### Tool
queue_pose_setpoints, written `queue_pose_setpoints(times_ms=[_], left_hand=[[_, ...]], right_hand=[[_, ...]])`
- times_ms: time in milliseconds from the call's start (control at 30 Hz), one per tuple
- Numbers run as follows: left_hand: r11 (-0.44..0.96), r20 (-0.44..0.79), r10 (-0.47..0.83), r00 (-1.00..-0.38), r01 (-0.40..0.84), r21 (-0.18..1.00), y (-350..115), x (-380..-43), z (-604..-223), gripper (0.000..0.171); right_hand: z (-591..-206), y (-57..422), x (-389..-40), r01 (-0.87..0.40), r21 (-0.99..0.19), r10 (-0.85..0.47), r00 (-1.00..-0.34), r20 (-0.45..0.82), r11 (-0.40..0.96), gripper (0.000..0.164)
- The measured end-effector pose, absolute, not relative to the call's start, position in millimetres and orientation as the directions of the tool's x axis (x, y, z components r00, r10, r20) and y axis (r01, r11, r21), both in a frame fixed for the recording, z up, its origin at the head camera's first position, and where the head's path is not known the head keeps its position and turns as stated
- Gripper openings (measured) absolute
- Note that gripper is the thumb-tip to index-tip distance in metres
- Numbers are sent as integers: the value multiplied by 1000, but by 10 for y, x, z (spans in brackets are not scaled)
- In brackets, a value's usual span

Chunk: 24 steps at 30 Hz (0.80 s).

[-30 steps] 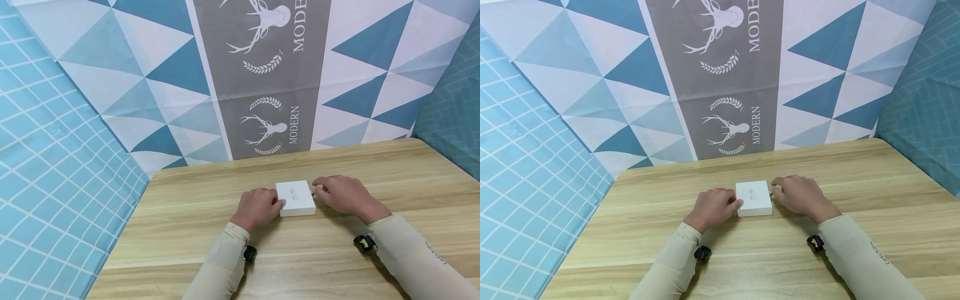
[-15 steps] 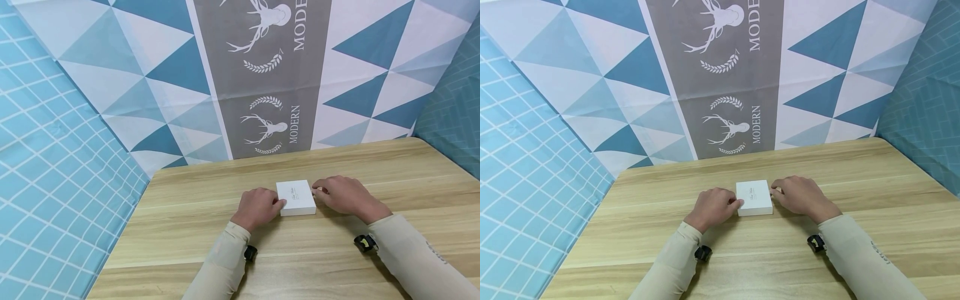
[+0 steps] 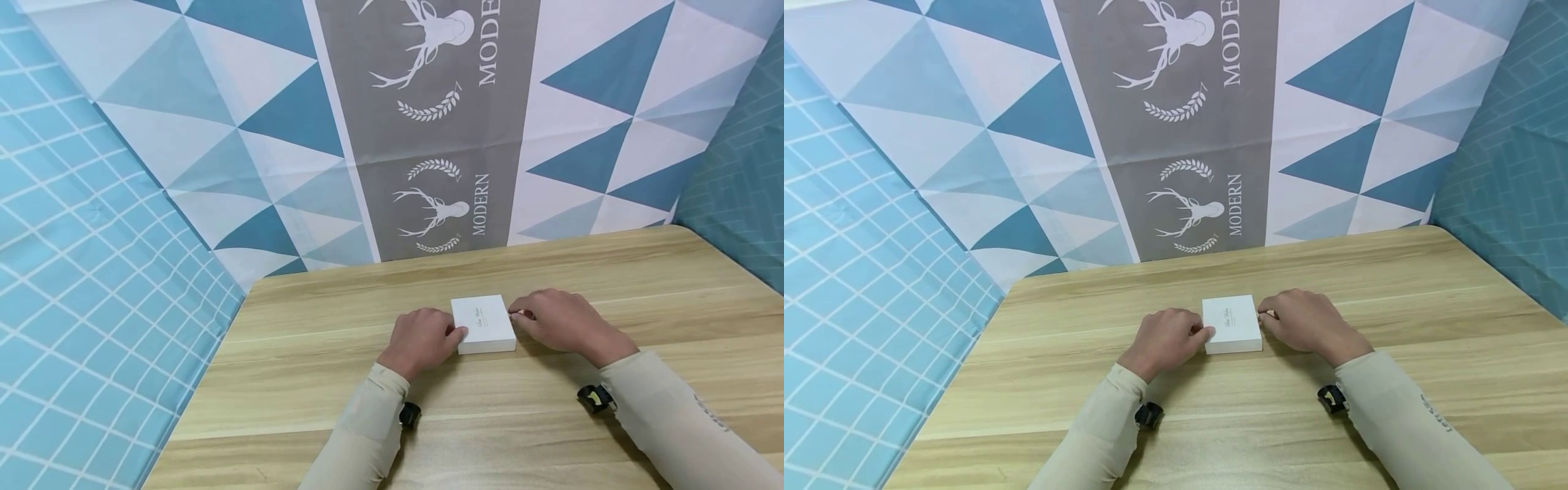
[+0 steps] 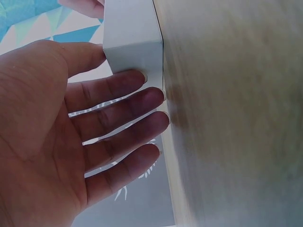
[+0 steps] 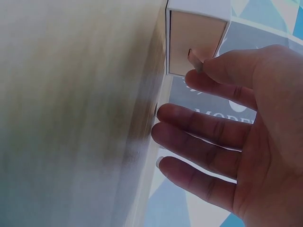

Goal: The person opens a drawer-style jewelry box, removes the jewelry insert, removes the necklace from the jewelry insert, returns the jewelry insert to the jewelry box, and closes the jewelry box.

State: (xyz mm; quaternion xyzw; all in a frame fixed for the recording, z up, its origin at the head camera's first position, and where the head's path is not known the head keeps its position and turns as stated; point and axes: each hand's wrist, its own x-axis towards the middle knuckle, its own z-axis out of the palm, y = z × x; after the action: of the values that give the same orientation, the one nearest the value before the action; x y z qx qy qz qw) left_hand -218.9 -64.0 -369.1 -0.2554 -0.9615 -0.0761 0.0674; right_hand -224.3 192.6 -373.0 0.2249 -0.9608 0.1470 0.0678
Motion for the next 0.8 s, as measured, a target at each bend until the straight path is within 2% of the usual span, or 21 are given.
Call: queue_pose_setpoints(times_ms=[667,800], left_hand=[[866,173,464,-869,486,118,-631,-2195,-3708,38],[864,167,470,-867,491,116,-631,-2193,-3705,41]], right_hand=[[-3735,1923,-2242,-471,-223,-427,-878,218,854,20],[-3736,1928,-2240,-482,-217,-438,-872,220,849,13]])
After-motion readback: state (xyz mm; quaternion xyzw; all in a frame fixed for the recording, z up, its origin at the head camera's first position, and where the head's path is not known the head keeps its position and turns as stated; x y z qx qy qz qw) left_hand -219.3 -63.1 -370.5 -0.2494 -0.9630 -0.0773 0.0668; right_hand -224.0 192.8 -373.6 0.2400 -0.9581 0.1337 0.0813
